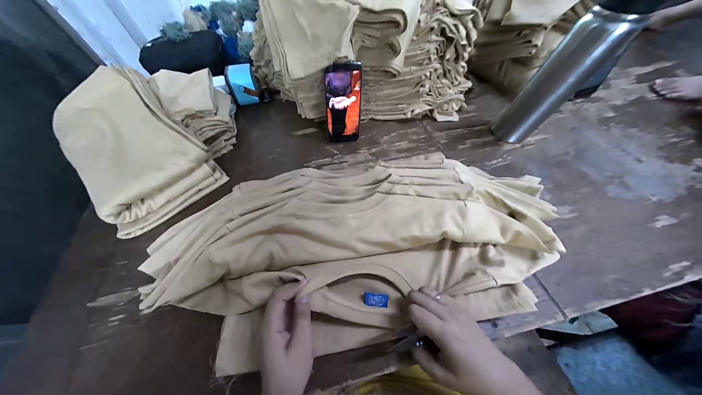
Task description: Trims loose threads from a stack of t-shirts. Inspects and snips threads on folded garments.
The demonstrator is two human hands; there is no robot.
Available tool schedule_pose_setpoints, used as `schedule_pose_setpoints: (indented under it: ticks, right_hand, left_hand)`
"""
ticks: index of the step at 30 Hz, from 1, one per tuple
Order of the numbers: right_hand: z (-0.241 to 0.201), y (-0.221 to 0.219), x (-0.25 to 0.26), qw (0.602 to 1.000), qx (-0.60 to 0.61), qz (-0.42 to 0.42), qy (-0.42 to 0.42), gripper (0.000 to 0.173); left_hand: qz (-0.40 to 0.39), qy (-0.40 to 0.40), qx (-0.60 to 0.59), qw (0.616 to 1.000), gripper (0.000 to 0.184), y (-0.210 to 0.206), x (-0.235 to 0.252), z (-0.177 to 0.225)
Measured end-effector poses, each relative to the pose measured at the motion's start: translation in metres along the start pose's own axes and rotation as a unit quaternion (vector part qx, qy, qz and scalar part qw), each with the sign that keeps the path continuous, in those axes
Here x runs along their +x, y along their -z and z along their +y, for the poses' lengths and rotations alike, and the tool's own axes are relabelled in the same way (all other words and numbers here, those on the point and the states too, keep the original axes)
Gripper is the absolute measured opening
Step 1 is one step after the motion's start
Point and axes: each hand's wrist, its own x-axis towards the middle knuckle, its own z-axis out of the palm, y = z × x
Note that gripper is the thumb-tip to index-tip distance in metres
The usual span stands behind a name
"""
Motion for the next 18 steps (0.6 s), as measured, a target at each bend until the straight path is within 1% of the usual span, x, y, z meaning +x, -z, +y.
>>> schedule_pose_setpoints:
  ticks: [1, 2, 3, 4, 6, 9, 11, 13, 18]
  right_hand:
    - [0.0, 0.003, 0.001, 1.0, 0.01, -0.006, 0.0, 0.011]
    - [-0.001, 0.004, 0.004, 1.0, 0.018, -0.003, 0.004, 0.013]
    - [-0.003, 0.004, 0.007, 1.0, 0.02, 0.007, 0.008, 0.016]
    - [-0.006, 0.003, 0.011, 0.999, 0.026, 0.02, 0.011, 0.019]
    - [-0.016, -0.002, 0.022, 0.998, 0.046, 0.042, 0.021, 0.019]
    - [-0.033, -0.015, 0.042, 0.994, 0.078, 0.067, 0.041, 0.019]
    - [-0.042, -0.021, 0.056, 0.992, 0.089, 0.073, 0.059, 0.035]
    - [-0.047, -0.025, 0.065, 0.992, 0.086, 0.057, 0.078, 0.039]
    - [-0.048, -0.023, 0.07, 0.991, 0.04, 0.014, 0.128, 0.033]
  left_hand:
    - [0.008, 0.077, -0.12, 0.99, 0.015, -0.004, 0.0, 0.002]
    - [0.015, 0.152, -0.222, 0.963, 0.018, -0.006, 0.001, 0.005]
    - [0.02, 0.201, -0.294, 0.934, 0.019, -0.006, 0.001, 0.007]
    - [0.024, 0.224, -0.333, 0.915, 0.016, -0.004, 0.0, 0.008]
    - [0.019, 0.224, -0.36, 0.905, 0.01, 0.001, -0.004, 0.006]
    - [-0.003, 0.19, -0.313, 0.93, 0.025, 0.003, -0.013, 0.004]
    - [-0.013, 0.164, -0.28, 0.946, 0.03, 0.002, -0.019, 0.005]
    - [-0.015, 0.145, -0.284, 0.948, 0.035, 0.002, -0.025, 0.004]
    - [-0.04, 0.114, -0.291, 0.949, 0.042, 0.005, -0.03, 0.001]
